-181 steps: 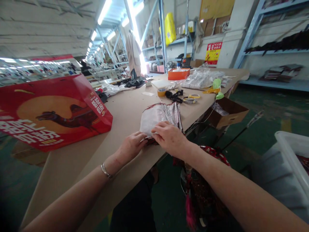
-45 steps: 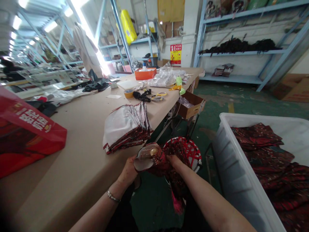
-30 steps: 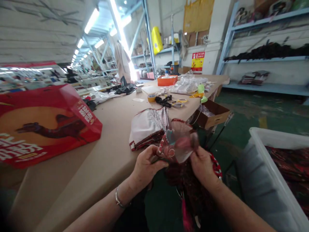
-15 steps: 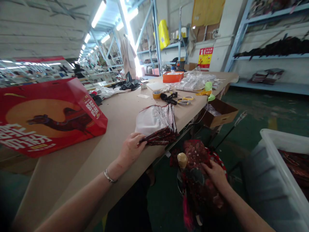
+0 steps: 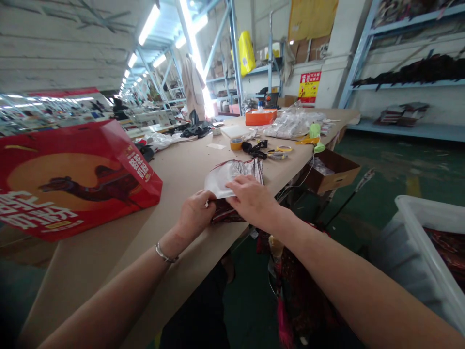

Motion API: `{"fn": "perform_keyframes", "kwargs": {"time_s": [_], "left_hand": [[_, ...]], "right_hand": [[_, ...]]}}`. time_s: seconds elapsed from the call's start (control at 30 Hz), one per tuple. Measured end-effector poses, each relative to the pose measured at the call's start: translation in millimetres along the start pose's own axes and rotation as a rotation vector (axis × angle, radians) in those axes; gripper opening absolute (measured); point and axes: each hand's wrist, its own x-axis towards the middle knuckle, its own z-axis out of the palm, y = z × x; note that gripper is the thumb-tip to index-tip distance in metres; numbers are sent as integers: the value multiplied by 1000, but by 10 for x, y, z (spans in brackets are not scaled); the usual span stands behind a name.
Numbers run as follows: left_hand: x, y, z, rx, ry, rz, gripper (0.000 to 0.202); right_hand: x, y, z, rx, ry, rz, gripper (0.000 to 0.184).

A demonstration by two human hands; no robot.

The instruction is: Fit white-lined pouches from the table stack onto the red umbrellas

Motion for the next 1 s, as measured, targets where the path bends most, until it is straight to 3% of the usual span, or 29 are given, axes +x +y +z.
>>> {"fn": "perform_keyframes", "kwargs": {"time_s": [0.07, 0.17, 0.27, 0.4, 0.5, 0.6, 0.67, 0.73, 0.83, 0.93, 1.0], "left_hand": [[38, 14, -55, 20, 33, 2, 16], [46, -2, -151, 59, 56, -6, 15], [16, -75, -195, 101, 40, -25, 17], [-1, -206, -129, -43, 31, -109, 16], [7, -184, -169, -514, 123, -310, 10], [-53, 26, -394, -1209, 298, -474, 10], [-170, 220, -552, -1540, 292, -505, 19], [-351, 391, -610, -1662, 193, -547, 22], [-694, 555, -464, -1559, -21, -622, 20], [-1001, 669, -246, -1484, -465, -663, 24], [-1107, 754, -183, -1575, -698, -721, 24]], "right_hand": [[299, -47, 174, -107, -140, 49, 25], [536, 119, 335, -159, -238, 201, 22], [619, 303, 300, -169, -207, 282, 29], [555, 274, 243, 25, -14, 268, 43], [354, 95, 286, 260, 79, 314, 42], [30, -117, 310, 293, -7, 266, 31], [-224, -233, 300, 353, -41, 242, 25], [-479, -315, 285, 658, 4, 360, 16], [-834, -403, 279, 1212, 129, 635, 9], [-1179, -515, 279, 1644, 242, 887, 17], [-1420, -602, 246, 1882, 155, 1069, 20]]}}
